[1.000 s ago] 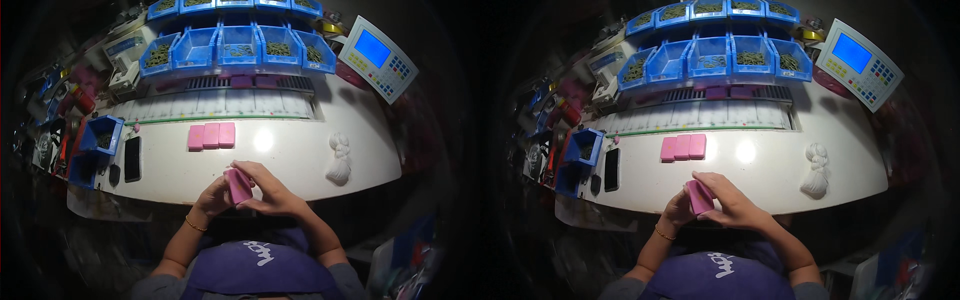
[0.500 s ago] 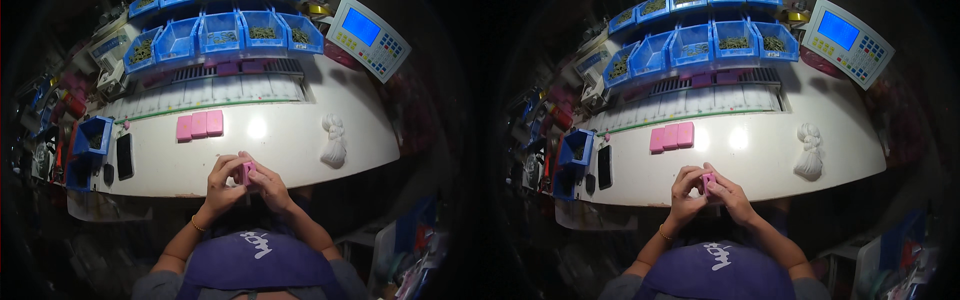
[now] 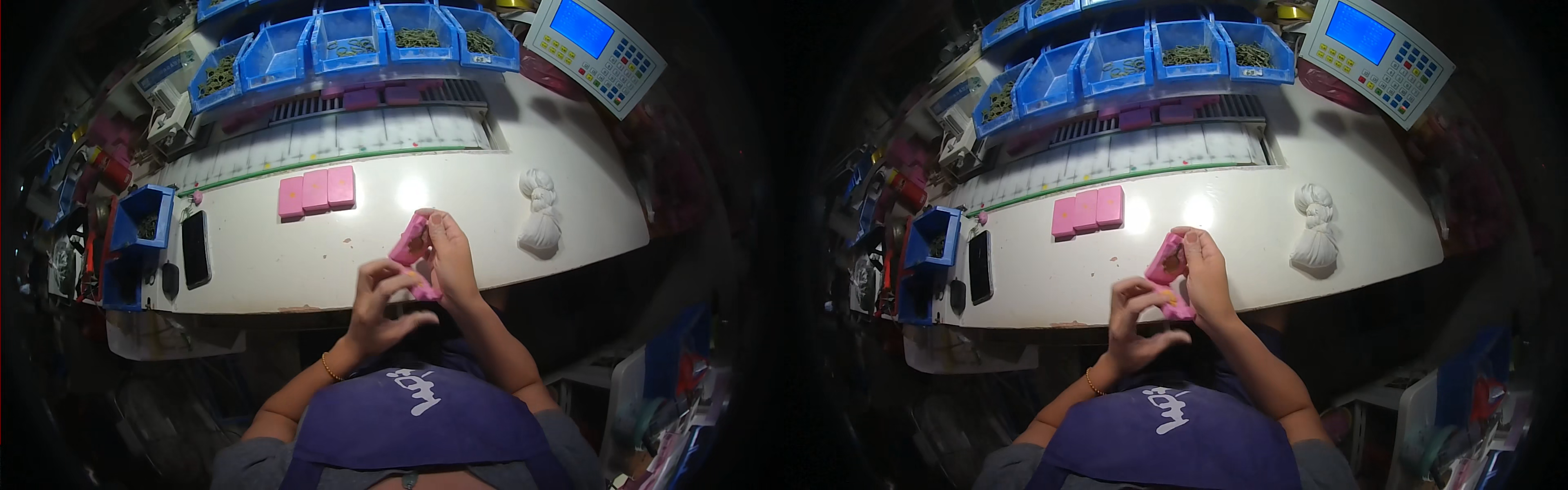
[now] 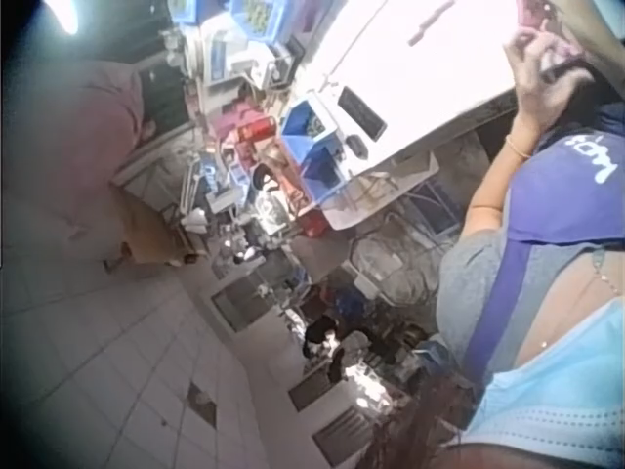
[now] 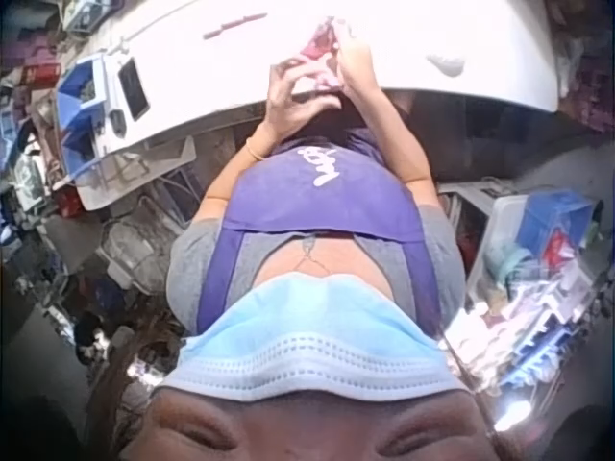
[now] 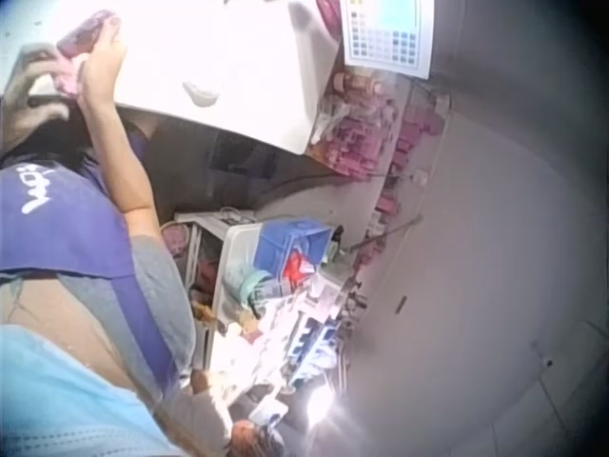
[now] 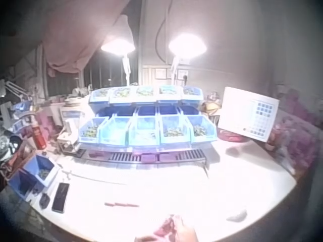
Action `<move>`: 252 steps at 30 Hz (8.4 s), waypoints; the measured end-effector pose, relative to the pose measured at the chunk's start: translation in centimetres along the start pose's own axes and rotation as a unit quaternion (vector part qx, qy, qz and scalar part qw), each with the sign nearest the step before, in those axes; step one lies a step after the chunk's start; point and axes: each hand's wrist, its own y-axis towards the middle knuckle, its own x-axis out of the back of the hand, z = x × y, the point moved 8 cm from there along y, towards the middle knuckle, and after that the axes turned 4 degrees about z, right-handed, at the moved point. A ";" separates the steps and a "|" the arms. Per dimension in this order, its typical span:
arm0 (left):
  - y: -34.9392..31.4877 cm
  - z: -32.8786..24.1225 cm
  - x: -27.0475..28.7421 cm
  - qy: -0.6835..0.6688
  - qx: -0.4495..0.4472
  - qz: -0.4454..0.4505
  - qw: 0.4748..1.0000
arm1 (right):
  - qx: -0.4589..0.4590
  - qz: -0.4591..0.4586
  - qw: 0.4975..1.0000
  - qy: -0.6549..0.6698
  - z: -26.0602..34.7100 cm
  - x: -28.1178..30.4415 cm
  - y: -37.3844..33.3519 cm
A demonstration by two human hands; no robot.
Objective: Cleaning and assembling small craft items by inserting green components into pink wax blocks at a production workstation.
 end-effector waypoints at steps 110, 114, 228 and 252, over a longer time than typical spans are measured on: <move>-0.6 8.3 0.6 -0.366 0.423 -0.102 0.823 | 0.346 0.053 0.570 -0.743 12.8 3.3 -2.5; -1.7 7.5 -0.4 -0.290 0.414 -0.093 0.858 | 0.108 0.210 0.861 -0.450 6.2 0.7 -2.5; 0.8 3.2 0.9 -0.364 0.217 -0.194 0.885 | 0.352 0.056 0.854 -0.379 8.1 -4.5 -7.3; 0.1 2.8 0.9 -0.391 0.201 -0.206 0.874 | 0.298 0.117 0.888 -0.332 7.6 -4.2 -6.7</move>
